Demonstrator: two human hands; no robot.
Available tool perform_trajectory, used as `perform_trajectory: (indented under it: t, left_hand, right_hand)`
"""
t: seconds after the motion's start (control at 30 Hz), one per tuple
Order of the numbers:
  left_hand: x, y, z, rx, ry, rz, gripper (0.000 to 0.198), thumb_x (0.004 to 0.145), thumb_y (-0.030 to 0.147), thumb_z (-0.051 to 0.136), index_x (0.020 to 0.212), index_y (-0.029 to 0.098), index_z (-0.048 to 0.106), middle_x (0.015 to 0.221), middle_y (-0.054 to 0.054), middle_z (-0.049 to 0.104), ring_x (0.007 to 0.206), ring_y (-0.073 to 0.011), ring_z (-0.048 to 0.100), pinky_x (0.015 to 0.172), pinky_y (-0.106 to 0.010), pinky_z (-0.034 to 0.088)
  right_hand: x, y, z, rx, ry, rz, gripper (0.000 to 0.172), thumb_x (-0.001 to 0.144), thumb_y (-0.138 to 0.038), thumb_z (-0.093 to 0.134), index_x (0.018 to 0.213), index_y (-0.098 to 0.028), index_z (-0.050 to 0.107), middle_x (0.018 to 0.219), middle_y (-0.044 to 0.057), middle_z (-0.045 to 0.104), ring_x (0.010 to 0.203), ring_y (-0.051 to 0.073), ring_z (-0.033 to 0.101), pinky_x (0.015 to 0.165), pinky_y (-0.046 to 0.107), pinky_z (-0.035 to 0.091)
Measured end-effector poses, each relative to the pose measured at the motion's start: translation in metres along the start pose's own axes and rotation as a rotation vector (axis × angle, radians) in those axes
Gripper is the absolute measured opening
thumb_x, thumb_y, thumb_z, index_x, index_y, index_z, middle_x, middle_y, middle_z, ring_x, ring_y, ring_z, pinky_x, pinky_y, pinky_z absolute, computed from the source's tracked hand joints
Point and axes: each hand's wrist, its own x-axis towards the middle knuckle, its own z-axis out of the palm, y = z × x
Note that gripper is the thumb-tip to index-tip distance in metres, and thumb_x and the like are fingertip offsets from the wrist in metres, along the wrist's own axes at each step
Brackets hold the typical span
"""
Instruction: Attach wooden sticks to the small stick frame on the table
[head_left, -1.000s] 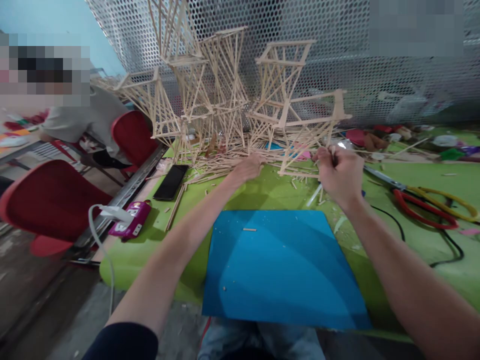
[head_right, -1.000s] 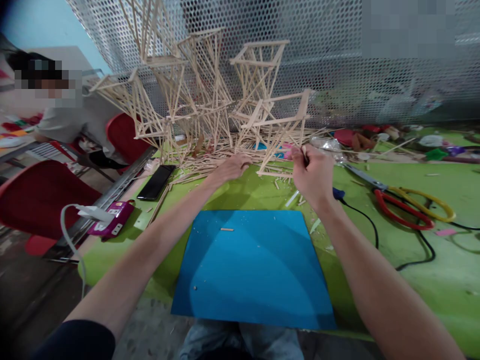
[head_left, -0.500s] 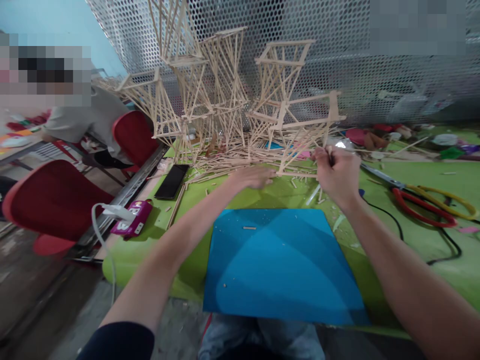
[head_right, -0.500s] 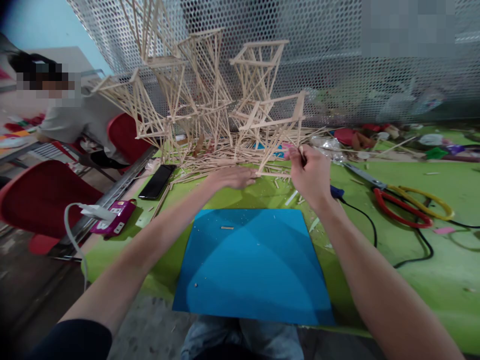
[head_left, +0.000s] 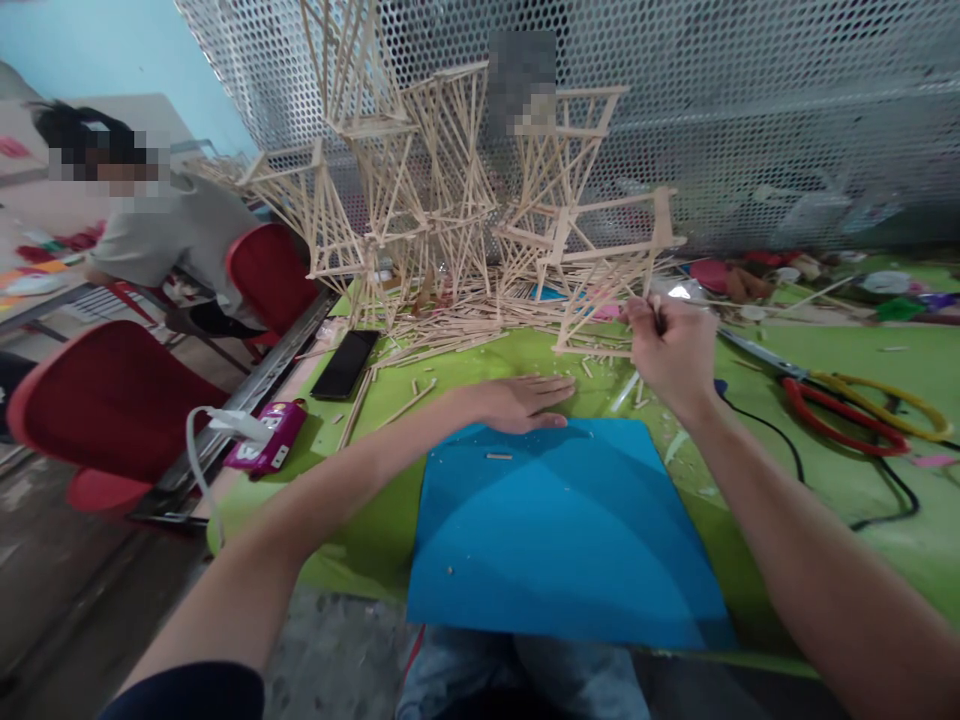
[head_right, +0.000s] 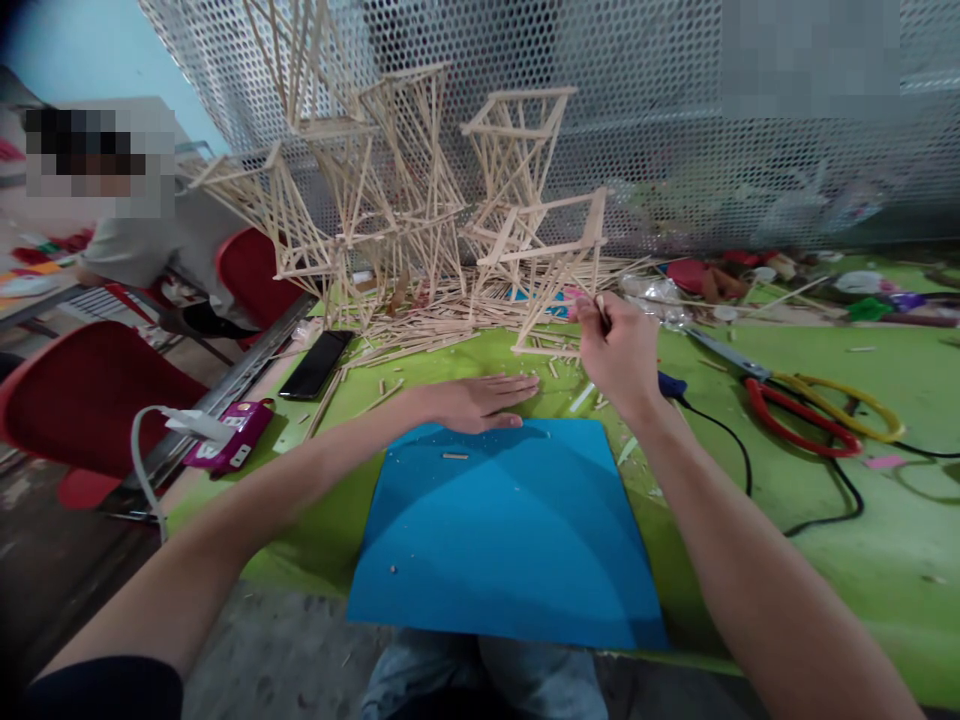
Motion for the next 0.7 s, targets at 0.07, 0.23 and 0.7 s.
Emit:
perform_trajectory:
  t: [0.07, 0.23, 0.7]
  left_hand:
    - [0.005, -0.01, -0.002, 0.028, 0.05, -0.081, 0.074, 0.113, 0.061, 0.025, 0.177, 0.024, 0.024, 0.184, -0.002, 0.019, 0.172, -0.0258, 0.021, 0.143, -0.046, 0.016]
    - [0.019, -0.039, -0.01, 0.116, 0.213, -0.395, 0.063, 0.115, 0.047, 0.033, 0.172, 0.021, 0.038, 0.181, -0.009, 0.031, 0.168, -0.0309, 0.031, 0.139, -0.053, 0.027]
    - [0.036, -0.05, -0.002, 0.011, 0.501, -0.252, 0.031, 0.111, 0.03, 0.055, 0.116, 0.014, 0.08, 0.118, -0.013, 0.077, 0.105, -0.0243, 0.073, 0.101, -0.039, 0.061]
  right_hand:
    - [0.0, -0.001, 0.0, 0.006, 0.006, 0.006, 0.039, 0.105, -0.049, 0.057, 0.077, -0.026, 0.071, 0.069, 0.005, 0.069, 0.062, 0.022, 0.059, 0.065, 0.038, 0.04]
    - [0.0, 0.0, 0.0, 0.011, 0.013, 0.007, 0.038, 0.106, -0.049, 0.056, 0.079, -0.026, 0.071, 0.07, 0.005, 0.07, 0.063, 0.022, 0.059, 0.064, 0.038, 0.04]
    - [-0.008, -0.023, -0.004, -0.04, 0.005, -0.018, 0.043, 0.106, -0.055, 0.051, 0.08, -0.027, 0.068, 0.063, 0.004, 0.063, 0.06, 0.021, 0.055, 0.061, 0.037, 0.038]
